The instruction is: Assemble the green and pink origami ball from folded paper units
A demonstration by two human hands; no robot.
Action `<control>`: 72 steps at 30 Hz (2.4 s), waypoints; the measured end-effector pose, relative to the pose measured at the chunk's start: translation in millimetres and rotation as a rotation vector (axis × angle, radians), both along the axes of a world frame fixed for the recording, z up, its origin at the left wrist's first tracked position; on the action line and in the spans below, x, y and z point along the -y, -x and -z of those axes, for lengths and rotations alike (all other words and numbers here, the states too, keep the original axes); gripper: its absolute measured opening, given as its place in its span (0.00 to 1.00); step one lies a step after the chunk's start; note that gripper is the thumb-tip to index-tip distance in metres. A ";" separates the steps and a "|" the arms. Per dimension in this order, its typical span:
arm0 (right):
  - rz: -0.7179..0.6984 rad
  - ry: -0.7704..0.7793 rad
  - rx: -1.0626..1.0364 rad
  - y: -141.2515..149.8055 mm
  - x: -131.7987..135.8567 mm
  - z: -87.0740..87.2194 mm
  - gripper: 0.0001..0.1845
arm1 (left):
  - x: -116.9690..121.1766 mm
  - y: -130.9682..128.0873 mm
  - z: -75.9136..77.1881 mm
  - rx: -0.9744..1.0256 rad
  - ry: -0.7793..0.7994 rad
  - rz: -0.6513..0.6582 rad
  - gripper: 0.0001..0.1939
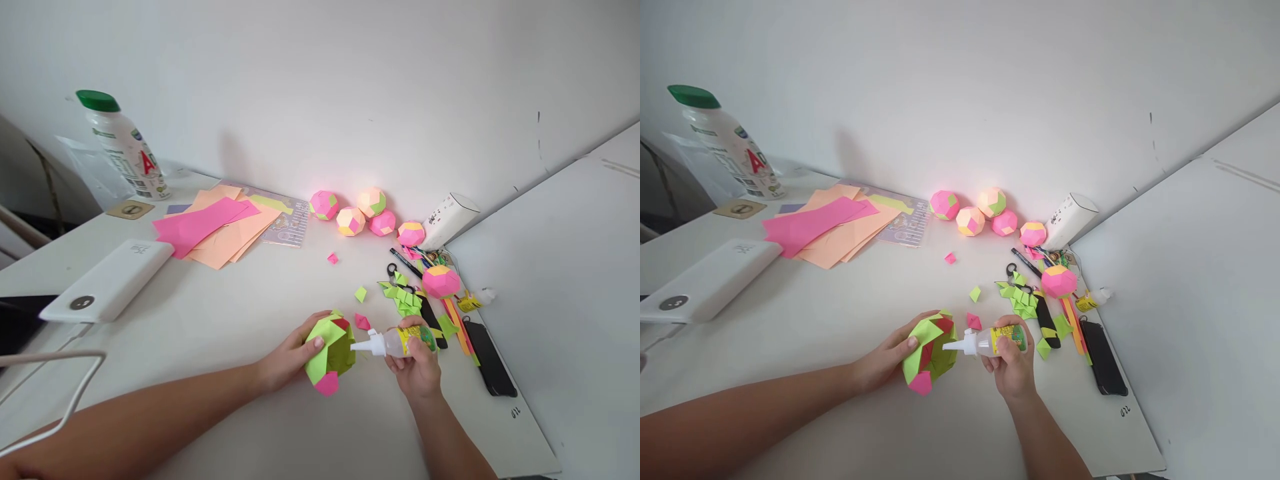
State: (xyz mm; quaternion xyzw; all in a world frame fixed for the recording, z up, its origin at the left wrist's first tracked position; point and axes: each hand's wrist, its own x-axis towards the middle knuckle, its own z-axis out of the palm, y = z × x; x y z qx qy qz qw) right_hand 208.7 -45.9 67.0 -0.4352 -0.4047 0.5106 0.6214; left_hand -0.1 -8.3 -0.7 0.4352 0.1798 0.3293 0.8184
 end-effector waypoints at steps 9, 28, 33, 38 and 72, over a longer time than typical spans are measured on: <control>0.240 -0.075 -0.020 -7.3 -6.9 -3.3 0.09 | 1.7 6.4 4.2 -0.192 -0.328 0.035 0.37; 0.195 -0.139 0.044 -5.2 -3.5 1.8 0.09 | -7.9 2.9 -7.2 0.122 0.183 0.159 0.28; 0.192 -0.126 0.035 -6.2 -2.5 3.6 0.09 | -10.4 2.5 -7.4 0.173 0.299 0.148 0.28; 0.080 -0.074 -0.065 -7.1 -3.1 -2.0 0.11 | -8.1 1.9 -8.5 0.154 0.346 0.222 0.29; -0.538 0.132 0.001 0.2 4.5 7.5 0.15 | 3.1 0.3 -12.5 -0.093 -0.098 0.100 0.36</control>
